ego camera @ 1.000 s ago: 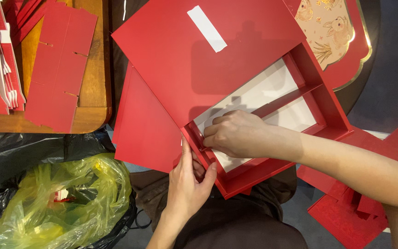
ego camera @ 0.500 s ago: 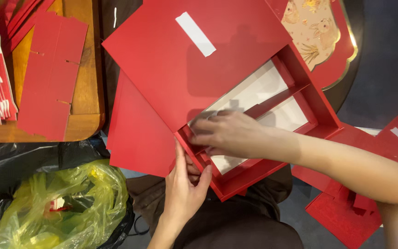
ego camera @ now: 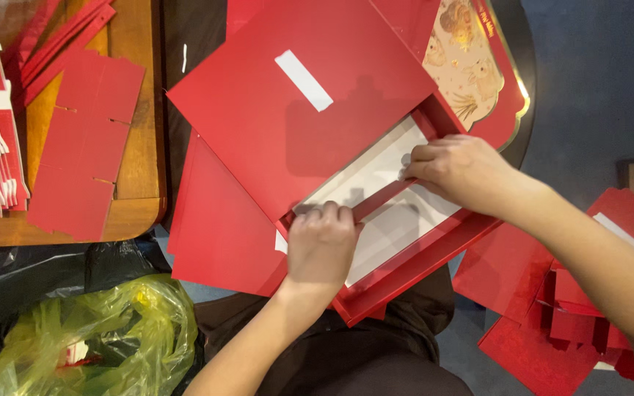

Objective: The person folds red cardboard pieces into small boxes and places them into a larger red box with internal dividers. They also handle a small green and white box, placing it into a plastic bag before continuing to assemble the red boxes.

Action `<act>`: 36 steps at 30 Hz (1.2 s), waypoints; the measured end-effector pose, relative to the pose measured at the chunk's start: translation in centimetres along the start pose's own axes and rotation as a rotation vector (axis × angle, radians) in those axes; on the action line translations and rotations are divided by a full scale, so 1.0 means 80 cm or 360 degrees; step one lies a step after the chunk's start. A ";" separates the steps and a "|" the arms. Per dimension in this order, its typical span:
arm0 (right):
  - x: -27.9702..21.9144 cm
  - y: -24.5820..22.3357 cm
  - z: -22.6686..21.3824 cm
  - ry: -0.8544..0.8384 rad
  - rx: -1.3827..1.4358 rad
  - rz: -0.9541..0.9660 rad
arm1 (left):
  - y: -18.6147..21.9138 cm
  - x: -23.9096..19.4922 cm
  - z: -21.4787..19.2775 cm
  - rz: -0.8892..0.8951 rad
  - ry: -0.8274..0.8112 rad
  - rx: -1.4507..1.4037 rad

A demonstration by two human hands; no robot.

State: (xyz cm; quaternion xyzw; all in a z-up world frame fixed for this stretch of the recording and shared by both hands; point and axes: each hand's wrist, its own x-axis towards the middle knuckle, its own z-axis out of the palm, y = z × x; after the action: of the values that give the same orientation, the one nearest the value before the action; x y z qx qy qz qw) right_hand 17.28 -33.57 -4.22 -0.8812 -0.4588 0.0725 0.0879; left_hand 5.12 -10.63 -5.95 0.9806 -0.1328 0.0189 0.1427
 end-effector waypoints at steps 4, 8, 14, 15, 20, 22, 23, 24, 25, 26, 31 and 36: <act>-0.001 0.001 0.007 -0.0018 -0.0193 -0.0069 | -0.006 0.010 0.018 0.0160 0.0043 0.0086; 0.001 -0.005 0.008 -0.0070 -0.0256 -0.0091 | -0.010 0.013 0.021 0.0212 0.0008 0.0154; 0.006 -0.009 0.003 -0.0176 -0.0288 -0.0072 | -0.016 0.010 0.015 0.0331 -0.0020 0.0300; 0.006 -0.009 0.002 -0.0174 -0.0274 -0.0073 | -0.014 0.010 0.015 0.0323 0.0021 0.0311; 0.001 -0.006 0.010 -0.0140 -0.0303 -0.0089 | -0.003 0.008 0.015 0.0256 0.0012 0.0260; 0.003 -0.004 0.011 -0.0150 -0.0289 -0.0057 | -0.004 0.008 0.015 0.0257 -0.0056 0.0201; 0.003 -0.005 0.012 -0.0176 -0.0261 -0.0016 | -0.005 0.008 0.015 0.0246 -0.0046 0.0196; 0.004 -0.006 0.012 -0.0202 -0.0232 0.0025 | -0.007 0.009 0.015 0.0235 -0.0036 0.0191; 0.006 -0.008 0.011 -0.0175 -0.0247 0.0014 | -0.008 0.010 0.015 0.0228 -0.0028 0.0183; 0.008 -0.009 0.008 -0.0147 -0.0262 0.0004 | -0.010 0.011 0.014 0.0225 -0.0079 0.0159; 0.006 -0.032 -0.014 -0.0015 -0.0103 0.0041 | -0.008 0.003 -0.002 0.0294 -0.0022 0.0090; -0.044 -0.052 -0.048 0.0357 0.0532 0.0305 | -0.026 -0.042 -0.036 0.0316 0.0607 -0.0481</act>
State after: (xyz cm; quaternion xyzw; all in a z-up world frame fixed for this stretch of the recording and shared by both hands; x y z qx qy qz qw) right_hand 12.75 -34.42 0.63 -0.8965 -0.3420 0.0571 0.2759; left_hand 2.47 -7.03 -4.04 0.9090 -0.2005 0.1973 0.3076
